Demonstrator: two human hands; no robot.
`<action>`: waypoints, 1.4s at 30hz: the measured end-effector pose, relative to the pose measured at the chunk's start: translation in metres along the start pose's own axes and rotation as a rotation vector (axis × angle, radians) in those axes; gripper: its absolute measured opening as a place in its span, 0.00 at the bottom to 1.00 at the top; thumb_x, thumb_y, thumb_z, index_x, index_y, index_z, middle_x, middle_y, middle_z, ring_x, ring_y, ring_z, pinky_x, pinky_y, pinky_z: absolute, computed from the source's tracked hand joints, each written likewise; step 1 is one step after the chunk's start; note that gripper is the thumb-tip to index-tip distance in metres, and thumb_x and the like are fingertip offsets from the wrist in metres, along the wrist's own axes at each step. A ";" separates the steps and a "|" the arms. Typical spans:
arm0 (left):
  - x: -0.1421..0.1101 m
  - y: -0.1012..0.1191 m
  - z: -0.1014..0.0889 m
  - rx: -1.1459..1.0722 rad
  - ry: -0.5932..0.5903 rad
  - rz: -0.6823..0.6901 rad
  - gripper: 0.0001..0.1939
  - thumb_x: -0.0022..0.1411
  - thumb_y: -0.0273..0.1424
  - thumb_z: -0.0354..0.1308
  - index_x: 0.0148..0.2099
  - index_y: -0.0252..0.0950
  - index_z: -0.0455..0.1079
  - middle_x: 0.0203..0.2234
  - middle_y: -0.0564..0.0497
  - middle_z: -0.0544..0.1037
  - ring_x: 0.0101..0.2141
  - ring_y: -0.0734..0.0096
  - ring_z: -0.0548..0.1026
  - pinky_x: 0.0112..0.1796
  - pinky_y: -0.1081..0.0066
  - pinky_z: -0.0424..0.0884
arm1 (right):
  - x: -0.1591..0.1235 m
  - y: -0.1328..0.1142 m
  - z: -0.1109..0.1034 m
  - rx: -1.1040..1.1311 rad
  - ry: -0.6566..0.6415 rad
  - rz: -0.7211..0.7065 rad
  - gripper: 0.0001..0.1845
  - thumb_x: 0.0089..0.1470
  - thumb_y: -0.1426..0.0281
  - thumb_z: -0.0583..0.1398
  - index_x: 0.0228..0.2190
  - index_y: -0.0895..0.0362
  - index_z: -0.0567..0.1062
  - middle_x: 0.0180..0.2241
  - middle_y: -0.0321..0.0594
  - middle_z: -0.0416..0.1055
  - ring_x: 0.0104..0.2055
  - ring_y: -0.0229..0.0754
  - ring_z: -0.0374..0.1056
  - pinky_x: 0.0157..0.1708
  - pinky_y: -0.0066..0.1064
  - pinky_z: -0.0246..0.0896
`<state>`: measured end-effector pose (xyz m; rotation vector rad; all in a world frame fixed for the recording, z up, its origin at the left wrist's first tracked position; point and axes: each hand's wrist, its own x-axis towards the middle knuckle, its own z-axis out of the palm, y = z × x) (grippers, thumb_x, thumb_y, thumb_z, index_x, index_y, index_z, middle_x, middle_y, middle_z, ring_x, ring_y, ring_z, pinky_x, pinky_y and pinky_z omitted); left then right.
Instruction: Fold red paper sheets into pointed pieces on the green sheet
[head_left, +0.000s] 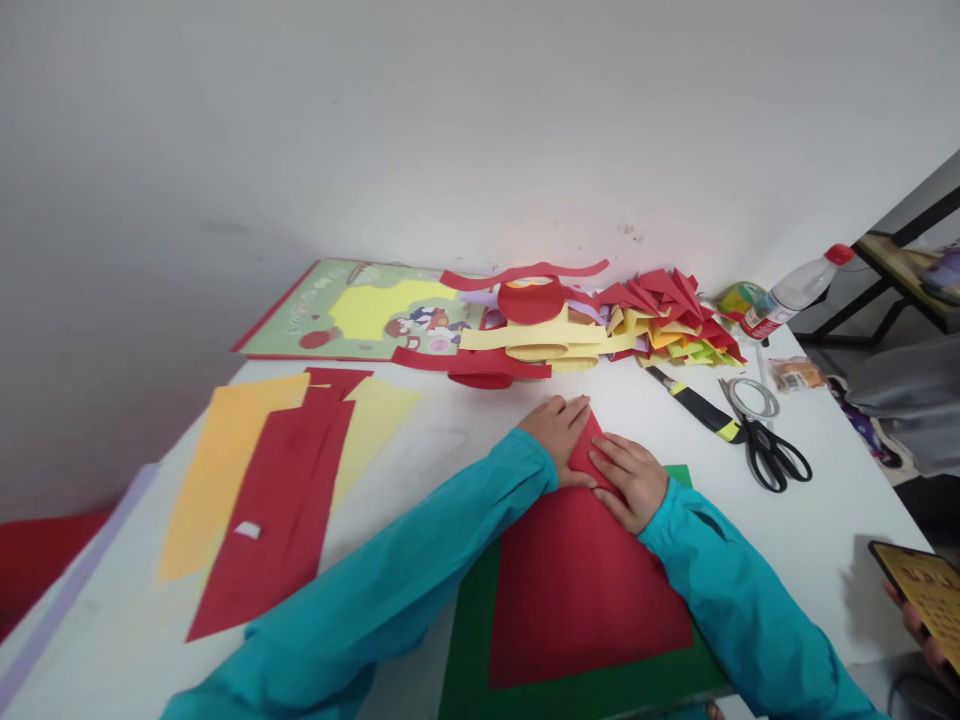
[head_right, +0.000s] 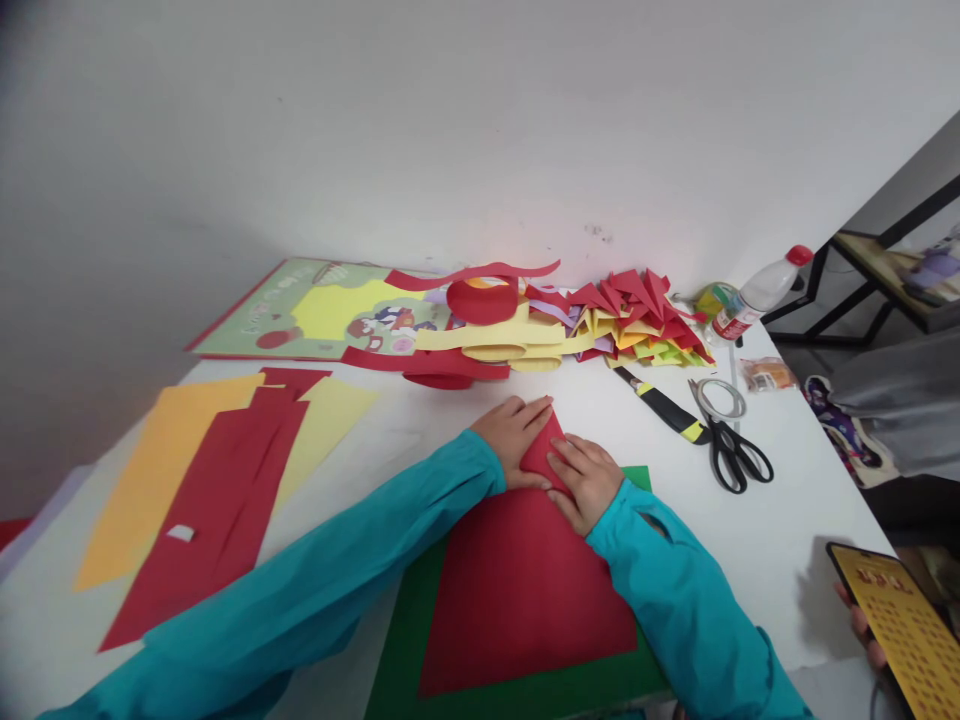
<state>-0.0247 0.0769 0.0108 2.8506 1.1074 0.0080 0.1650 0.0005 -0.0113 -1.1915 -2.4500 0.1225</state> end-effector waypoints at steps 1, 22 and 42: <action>0.000 0.000 0.000 -0.002 0.003 -0.009 0.55 0.44 0.64 0.48 0.61 0.23 0.54 0.60 0.36 0.54 0.48 0.48 0.60 0.50 0.59 0.55 | 0.000 0.000 0.000 -0.001 -0.001 0.001 0.24 0.56 0.63 0.53 0.50 0.62 0.69 0.55 0.47 0.63 0.59 0.50 0.53 0.55 0.44 0.56; 0.004 0.002 -0.003 0.036 -0.044 -0.021 0.53 0.44 0.59 0.53 0.61 0.23 0.55 0.60 0.35 0.56 0.49 0.47 0.61 0.49 0.59 0.56 | 0.028 0.009 -0.002 -0.100 -0.064 0.072 0.32 0.55 0.52 0.51 0.52 0.64 0.68 0.54 0.49 0.64 0.56 0.53 0.57 0.51 0.45 0.58; 0.000 0.004 -0.009 0.011 -0.081 -0.019 0.55 0.44 0.62 0.51 0.61 0.23 0.54 0.59 0.36 0.56 0.48 0.48 0.61 0.49 0.59 0.56 | 0.031 0.010 0.013 -0.237 -0.022 0.006 0.27 0.57 0.58 0.53 0.50 0.65 0.69 0.53 0.51 0.66 0.54 0.53 0.59 0.49 0.45 0.56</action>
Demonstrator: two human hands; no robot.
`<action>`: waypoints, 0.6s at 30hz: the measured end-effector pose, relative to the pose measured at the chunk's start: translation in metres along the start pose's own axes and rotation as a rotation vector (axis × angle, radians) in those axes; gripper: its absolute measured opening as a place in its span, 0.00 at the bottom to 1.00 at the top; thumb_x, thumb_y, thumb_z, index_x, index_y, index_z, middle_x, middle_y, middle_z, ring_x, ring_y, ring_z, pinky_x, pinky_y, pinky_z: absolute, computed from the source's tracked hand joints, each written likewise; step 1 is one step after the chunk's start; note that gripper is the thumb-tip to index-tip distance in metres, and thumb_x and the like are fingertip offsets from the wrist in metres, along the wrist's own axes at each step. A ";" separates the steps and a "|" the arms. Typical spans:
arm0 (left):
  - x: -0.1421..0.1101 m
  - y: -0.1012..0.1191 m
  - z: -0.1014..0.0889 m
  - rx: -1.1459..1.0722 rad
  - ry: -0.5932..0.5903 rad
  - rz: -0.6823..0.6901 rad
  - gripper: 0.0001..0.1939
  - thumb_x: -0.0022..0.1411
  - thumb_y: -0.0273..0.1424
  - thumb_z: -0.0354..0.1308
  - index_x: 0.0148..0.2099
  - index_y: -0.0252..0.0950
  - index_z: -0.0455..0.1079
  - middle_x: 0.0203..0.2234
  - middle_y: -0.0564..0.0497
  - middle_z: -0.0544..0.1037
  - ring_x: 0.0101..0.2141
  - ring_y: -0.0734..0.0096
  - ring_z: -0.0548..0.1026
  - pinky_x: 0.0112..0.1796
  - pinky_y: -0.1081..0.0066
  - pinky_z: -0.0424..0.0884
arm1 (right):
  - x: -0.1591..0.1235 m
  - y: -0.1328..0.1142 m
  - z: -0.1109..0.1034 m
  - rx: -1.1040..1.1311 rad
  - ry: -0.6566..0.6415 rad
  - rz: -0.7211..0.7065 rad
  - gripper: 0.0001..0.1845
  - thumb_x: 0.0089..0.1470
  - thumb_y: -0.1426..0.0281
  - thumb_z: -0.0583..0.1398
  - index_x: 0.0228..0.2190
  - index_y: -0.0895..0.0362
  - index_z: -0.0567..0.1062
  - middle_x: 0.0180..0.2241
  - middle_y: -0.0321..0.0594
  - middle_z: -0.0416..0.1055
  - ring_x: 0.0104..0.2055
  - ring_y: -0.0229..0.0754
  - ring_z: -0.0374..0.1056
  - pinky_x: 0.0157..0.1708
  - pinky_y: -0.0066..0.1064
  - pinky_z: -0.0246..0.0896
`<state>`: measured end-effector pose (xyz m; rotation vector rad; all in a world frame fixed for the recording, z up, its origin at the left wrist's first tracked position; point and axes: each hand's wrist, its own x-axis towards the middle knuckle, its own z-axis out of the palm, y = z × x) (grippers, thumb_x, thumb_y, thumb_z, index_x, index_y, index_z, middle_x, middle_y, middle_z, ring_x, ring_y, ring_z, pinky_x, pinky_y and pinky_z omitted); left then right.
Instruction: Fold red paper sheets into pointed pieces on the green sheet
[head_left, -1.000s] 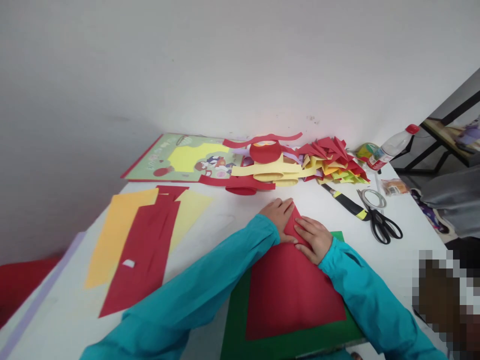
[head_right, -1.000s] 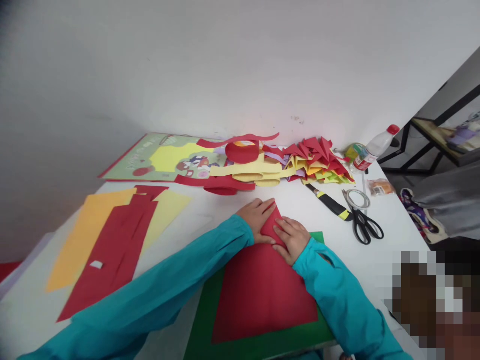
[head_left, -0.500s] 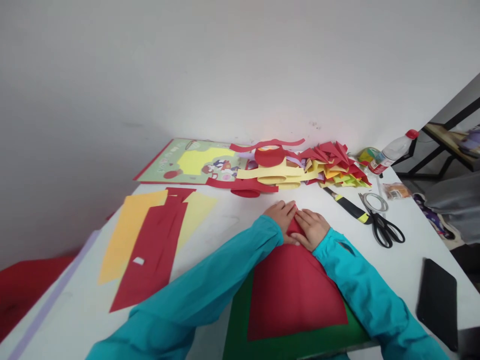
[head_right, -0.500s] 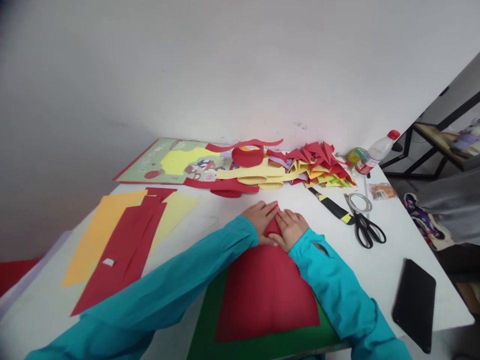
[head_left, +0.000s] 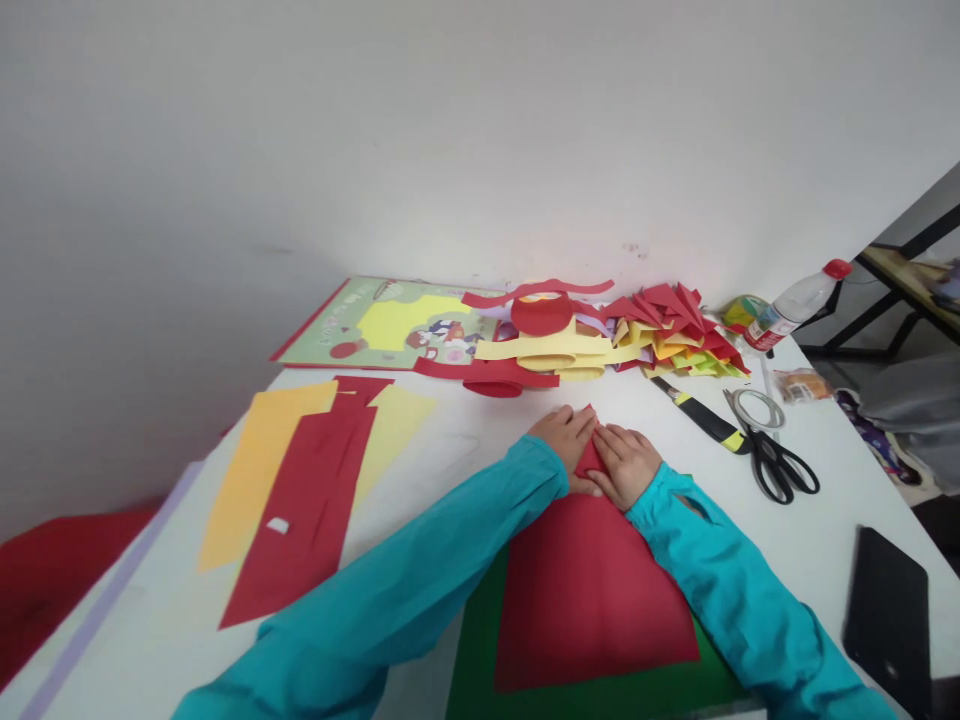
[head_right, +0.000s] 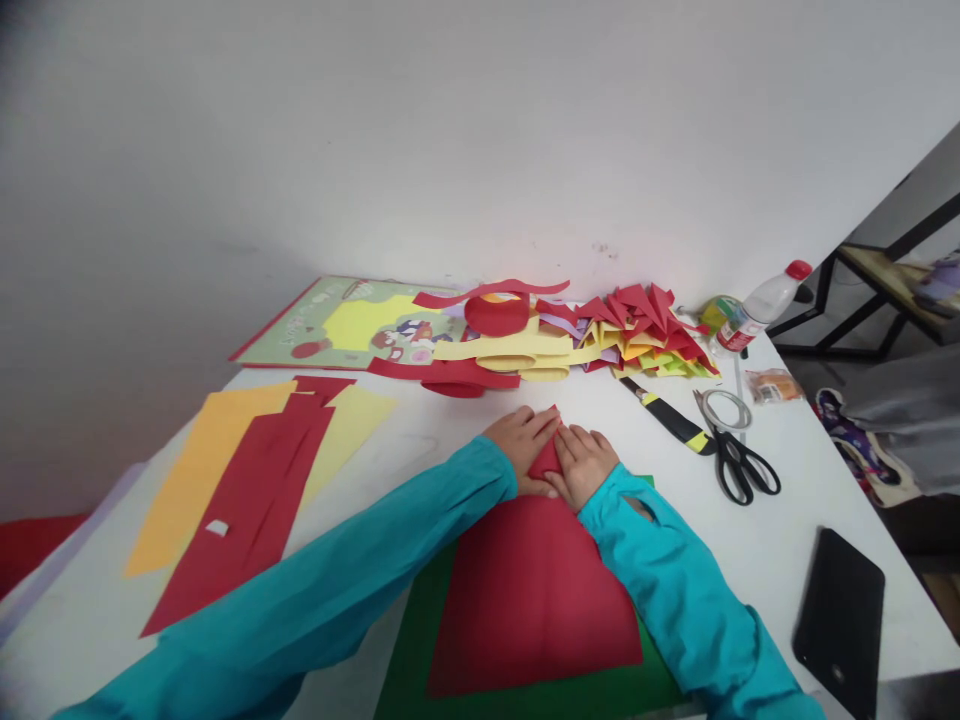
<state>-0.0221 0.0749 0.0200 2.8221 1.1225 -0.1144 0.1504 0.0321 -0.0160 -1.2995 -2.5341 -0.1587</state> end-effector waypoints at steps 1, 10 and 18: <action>0.000 0.000 0.000 0.000 -0.002 -0.003 0.55 0.44 0.63 0.51 0.61 0.23 0.53 0.60 0.35 0.55 0.48 0.48 0.60 0.49 0.59 0.56 | 0.000 0.000 0.000 0.002 -0.002 0.001 0.27 0.57 0.59 0.53 0.50 0.66 0.69 0.53 0.51 0.65 0.54 0.53 0.59 0.49 0.45 0.56; 0.002 0.000 0.001 0.003 0.005 -0.005 0.55 0.45 0.62 0.51 0.61 0.22 0.53 0.60 0.33 0.54 0.50 0.46 0.59 0.50 0.59 0.55 | -0.002 0.001 -0.001 0.025 -0.003 -0.005 0.27 0.57 0.60 0.53 0.51 0.66 0.68 0.54 0.52 0.64 0.55 0.53 0.58 0.50 0.45 0.55; 0.003 -0.006 0.006 -0.010 0.011 0.007 0.52 0.47 0.61 0.50 0.62 0.25 0.53 0.61 0.36 0.53 0.50 0.48 0.60 0.50 0.59 0.55 | -0.004 0.000 0.000 0.010 0.005 -0.001 0.26 0.58 0.61 0.51 0.52 0.66 0.67 0.54 0.51 0.64 0.56 0.53 0.57 0.51 0.45 0.54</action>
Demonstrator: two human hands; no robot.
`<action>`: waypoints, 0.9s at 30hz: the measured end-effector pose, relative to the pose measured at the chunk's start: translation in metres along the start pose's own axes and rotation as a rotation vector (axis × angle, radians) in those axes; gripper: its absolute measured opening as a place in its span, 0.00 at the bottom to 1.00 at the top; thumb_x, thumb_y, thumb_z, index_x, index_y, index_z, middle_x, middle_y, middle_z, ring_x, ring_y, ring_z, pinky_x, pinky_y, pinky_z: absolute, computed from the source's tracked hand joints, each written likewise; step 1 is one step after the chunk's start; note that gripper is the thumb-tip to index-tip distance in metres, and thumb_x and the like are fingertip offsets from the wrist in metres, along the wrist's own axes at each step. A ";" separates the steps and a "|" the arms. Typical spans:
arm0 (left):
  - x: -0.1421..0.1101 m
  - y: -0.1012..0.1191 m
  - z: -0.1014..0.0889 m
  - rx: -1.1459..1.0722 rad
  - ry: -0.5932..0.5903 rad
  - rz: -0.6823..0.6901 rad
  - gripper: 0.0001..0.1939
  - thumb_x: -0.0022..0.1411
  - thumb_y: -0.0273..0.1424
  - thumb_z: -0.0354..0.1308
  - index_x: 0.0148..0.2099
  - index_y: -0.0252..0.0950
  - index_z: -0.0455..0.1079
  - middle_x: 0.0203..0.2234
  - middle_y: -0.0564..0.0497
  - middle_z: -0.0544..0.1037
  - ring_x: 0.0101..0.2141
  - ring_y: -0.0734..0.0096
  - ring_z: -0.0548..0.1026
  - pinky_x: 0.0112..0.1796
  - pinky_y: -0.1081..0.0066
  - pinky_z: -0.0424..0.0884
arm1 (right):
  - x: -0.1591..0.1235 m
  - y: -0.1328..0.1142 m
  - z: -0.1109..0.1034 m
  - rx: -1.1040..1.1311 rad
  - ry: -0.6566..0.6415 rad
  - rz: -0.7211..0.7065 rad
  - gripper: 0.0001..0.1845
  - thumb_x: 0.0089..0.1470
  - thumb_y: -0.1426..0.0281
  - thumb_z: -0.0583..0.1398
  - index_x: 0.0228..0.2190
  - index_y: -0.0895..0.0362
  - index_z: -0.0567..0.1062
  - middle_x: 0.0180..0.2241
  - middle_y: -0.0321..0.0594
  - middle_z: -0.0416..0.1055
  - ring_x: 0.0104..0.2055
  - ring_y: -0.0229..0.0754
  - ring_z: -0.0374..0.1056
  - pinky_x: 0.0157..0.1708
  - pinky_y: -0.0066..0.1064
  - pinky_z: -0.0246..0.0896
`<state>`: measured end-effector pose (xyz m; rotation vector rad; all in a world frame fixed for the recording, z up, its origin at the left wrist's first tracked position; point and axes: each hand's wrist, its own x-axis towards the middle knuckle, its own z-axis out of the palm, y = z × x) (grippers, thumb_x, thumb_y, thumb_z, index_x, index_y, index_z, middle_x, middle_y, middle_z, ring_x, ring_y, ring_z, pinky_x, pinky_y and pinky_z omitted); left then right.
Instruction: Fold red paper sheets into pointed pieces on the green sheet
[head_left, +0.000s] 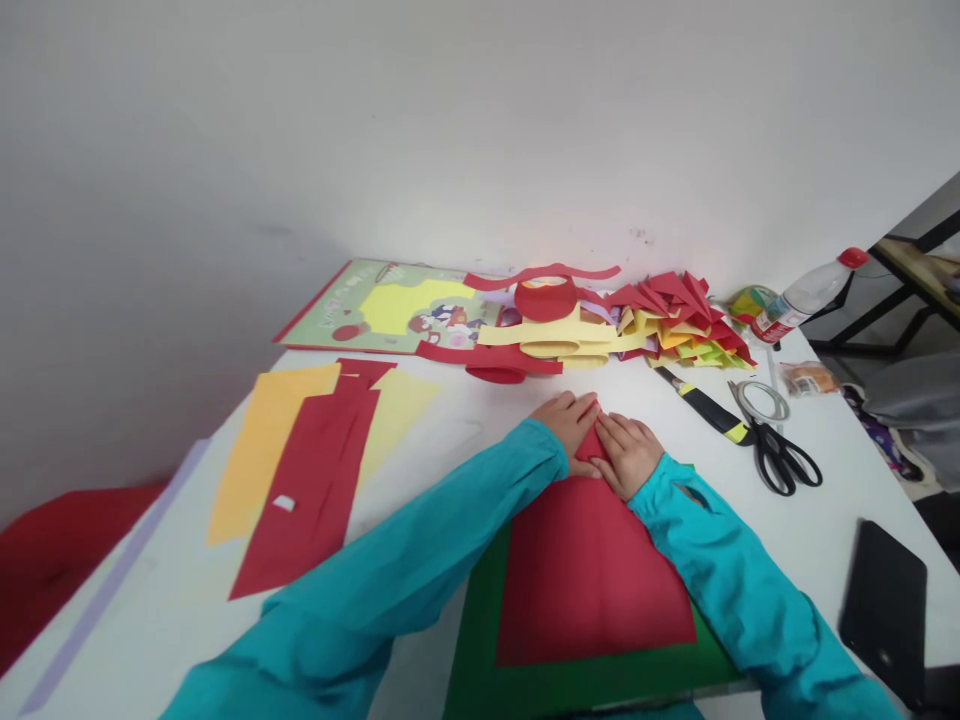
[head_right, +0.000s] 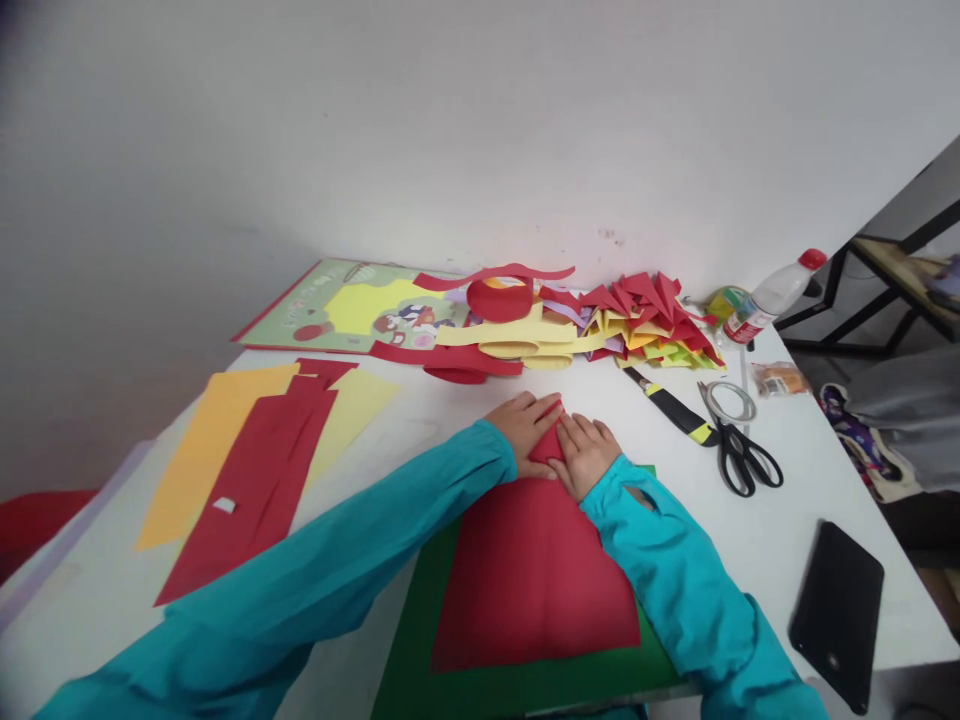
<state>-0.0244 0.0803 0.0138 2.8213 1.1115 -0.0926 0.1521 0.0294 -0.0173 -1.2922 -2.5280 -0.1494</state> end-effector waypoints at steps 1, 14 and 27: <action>0.000 0.000 0.001 0.000 0.005 -0.002 0.52 0.47 0.61 0.50 0.62 0.25 0.53 0.61 0.37 0.53 0.50 0.48 0.59 0.50 0.59 0.55 | 0.000 0.000 0.000 0.000 0.000 0.000 0.26 0.58 0.61 0.51 0.52 0.66 0.67 0.55 0.51 0.63 0.56 0.53 0.57 0.51 0.45 0.54; 0.001 0.002 -0.001 0.001 -0.002 -0.009 0.50 0.48 0.60 0.50 0.61 0.25 0.53 0.61 0.36 0.53 0.50 0.47 0.59 0.50 0.59 0.54 | 0.000 0.000 -0.002 0.002 0.003 -0.006 0.26 0.58 0.60 0.50 0.52 0.65 0.68 0.54 0.50 0.64 0.56 0.53 0.57 0.51 0.45 0.54; 0.000 0.006 -0.005 0.009 -0.014 -0.022 0.53 0.46 0.60 0.51 0.61 0.22 0.53 0.61 0.35 0.54 0.50 0.46 0.59 0.50 0.59 0.55 | 0.001 0.002 -0.003 0.002 0.037 -0.027 0.26 0.58 0.60 0.50 0.50 0.65 0.69 0.53 0.49 0.66 0.54 0.52 0.58 0.49 0.44 0.55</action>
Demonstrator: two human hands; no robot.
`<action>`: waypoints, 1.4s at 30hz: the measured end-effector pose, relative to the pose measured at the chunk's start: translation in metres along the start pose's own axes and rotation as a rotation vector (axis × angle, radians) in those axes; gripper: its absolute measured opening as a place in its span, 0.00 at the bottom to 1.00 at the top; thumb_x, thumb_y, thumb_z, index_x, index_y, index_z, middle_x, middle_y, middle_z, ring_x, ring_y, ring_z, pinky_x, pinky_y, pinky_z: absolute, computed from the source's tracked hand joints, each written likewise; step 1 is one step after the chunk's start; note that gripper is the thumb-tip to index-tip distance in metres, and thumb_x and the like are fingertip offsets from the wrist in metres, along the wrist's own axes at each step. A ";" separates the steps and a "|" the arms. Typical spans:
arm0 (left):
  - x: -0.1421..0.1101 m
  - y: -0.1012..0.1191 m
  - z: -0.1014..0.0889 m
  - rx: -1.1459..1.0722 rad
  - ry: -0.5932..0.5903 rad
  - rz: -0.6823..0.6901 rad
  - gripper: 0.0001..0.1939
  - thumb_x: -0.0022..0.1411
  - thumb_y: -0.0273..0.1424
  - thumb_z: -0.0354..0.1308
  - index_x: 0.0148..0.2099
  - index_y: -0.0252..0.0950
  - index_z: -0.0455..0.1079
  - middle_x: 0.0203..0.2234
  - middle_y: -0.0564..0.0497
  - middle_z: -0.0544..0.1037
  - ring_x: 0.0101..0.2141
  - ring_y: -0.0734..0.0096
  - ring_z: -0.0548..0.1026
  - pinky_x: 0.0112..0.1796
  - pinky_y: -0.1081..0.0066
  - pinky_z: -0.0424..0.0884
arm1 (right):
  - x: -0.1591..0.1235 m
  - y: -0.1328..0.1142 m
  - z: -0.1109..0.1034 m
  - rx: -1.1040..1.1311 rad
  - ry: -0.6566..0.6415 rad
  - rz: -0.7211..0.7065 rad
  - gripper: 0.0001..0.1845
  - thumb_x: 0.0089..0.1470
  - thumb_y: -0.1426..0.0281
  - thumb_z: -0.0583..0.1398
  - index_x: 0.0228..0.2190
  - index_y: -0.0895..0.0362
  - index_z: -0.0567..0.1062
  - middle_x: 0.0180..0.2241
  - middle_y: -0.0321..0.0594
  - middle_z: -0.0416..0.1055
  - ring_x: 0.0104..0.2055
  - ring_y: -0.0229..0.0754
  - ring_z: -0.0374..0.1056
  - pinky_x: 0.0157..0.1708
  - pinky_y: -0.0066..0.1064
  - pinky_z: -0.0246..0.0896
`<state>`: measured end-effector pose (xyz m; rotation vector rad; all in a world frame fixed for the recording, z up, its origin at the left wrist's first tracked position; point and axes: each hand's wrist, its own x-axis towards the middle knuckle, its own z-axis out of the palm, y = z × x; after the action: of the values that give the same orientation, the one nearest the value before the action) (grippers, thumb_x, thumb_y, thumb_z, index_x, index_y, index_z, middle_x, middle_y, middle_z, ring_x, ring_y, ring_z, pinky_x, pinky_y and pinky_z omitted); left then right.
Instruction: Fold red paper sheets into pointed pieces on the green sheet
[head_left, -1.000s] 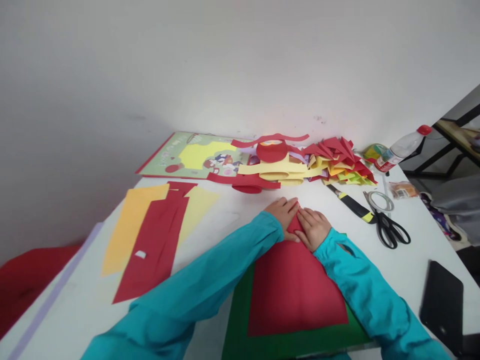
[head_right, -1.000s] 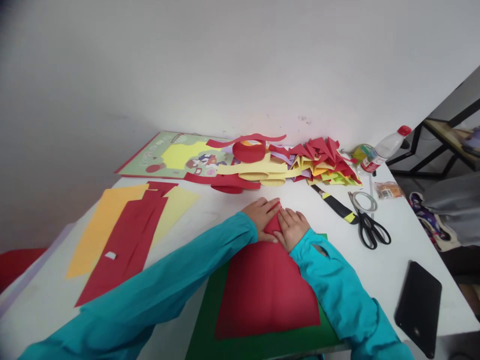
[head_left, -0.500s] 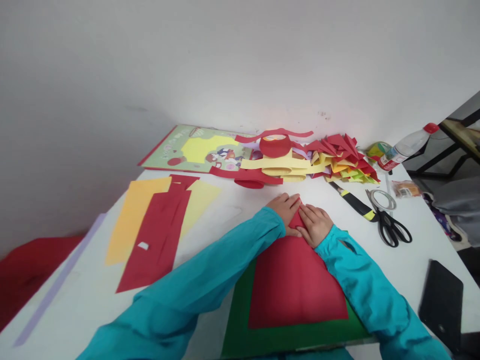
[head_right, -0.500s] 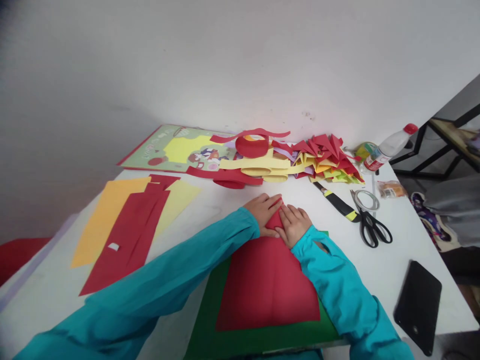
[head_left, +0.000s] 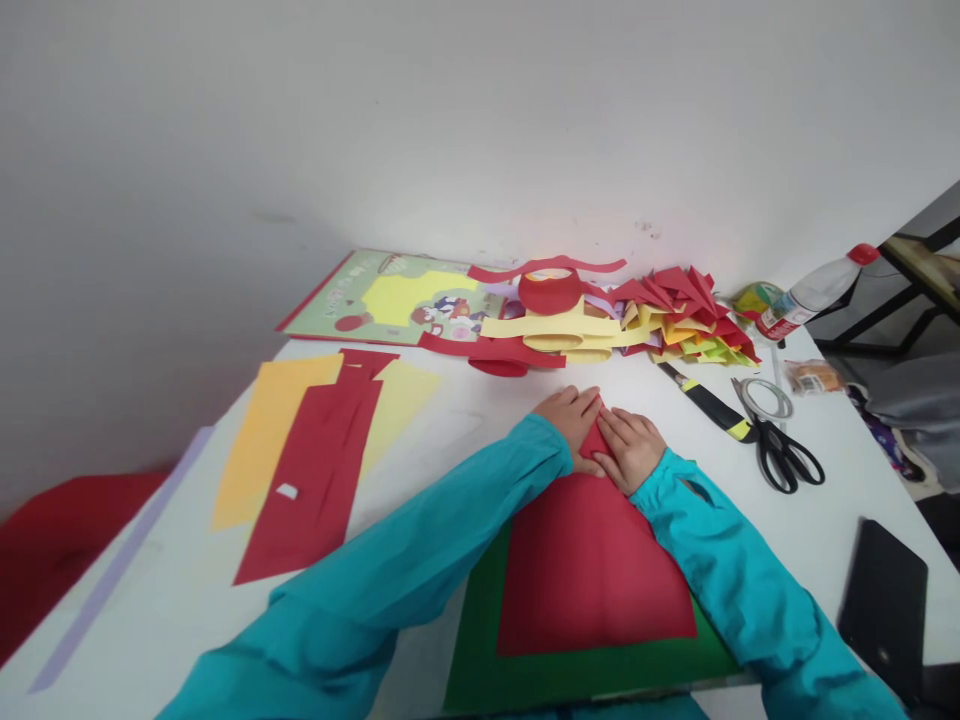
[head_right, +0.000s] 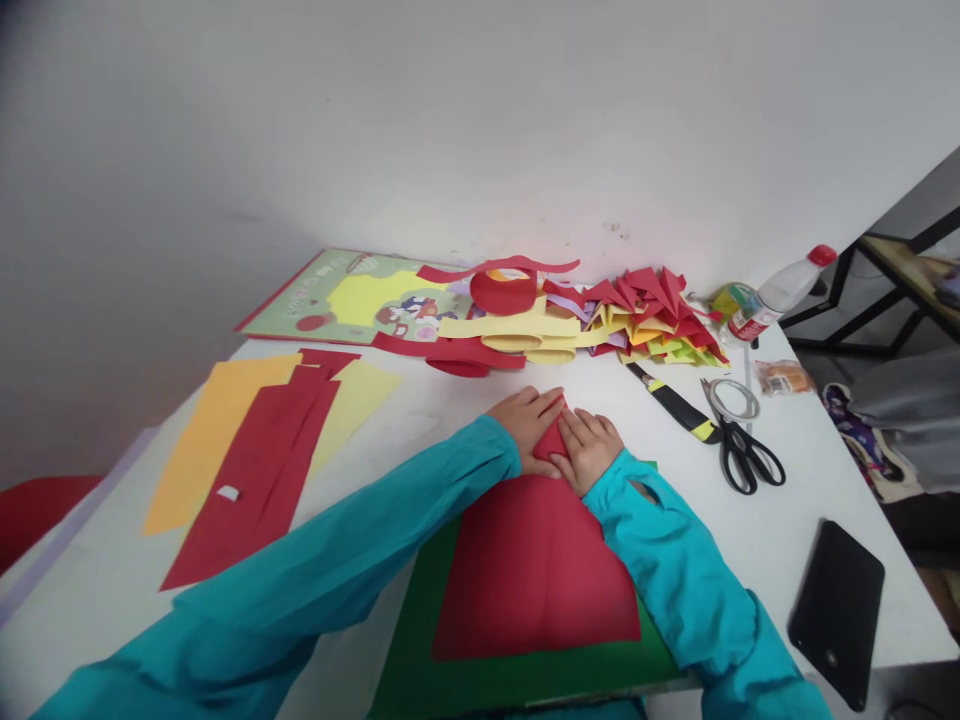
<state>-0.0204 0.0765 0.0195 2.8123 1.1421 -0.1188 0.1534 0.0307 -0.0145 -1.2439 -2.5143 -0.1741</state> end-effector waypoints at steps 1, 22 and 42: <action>0.000 0.000 0.000 0.000 -0.002 0.000 0.53 0.46 0.60 0.51 0.61 0.22 0.53 0.61 0.35 0.54 0.50 0.47 0.59 0.50 0.59 0.54 | 0.000 0.000 0.000 -0.001 0.001 0.000 0.26 0.58 0.60 0.50 0.50 0.65 0.69 0.53 0.48 0.65 0.55 0.52 0.58 0.50 0.44 0.54; 0.000 -0.001 0.001 -0.009 0.001 -0.017 0.53 0.44 0.61 0.51 0.62 0.26 0.53 0.62 0.38 0.52 0.50 0.47 0.60 0.50 0.61 0.56 | -0.001 0.001 0.003 0.010 0.003 0.009 0.26 0.58 0.60 0.52 0.51 0.65 0.69 0.53 0.50 0.65 0.54 0.52 0.58 0.50 0.43 0.54; 0.005 0.003 -0.012 0.050 -0.128 -0.024 0.57 0.44 0.62 0.50 0.63 0.21 0.50 0.62 0.36 0.51 0.50 0.47 0.59 0.50 0.62 0.54 | -0.034 0.001 -0.021 0.036 0.056 -0.078 0.20 0.59 0.66 0.50 0.45 0.64 0.73 0.48 0.46 0.71 0.50 0.48 0.64 0.54 0.43 0.54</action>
<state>-0.0140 0.0794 0.0312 2.7880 1.1593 -0.3284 0.1781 0.0006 -0.0059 -1.1121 -2.5080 -0.1794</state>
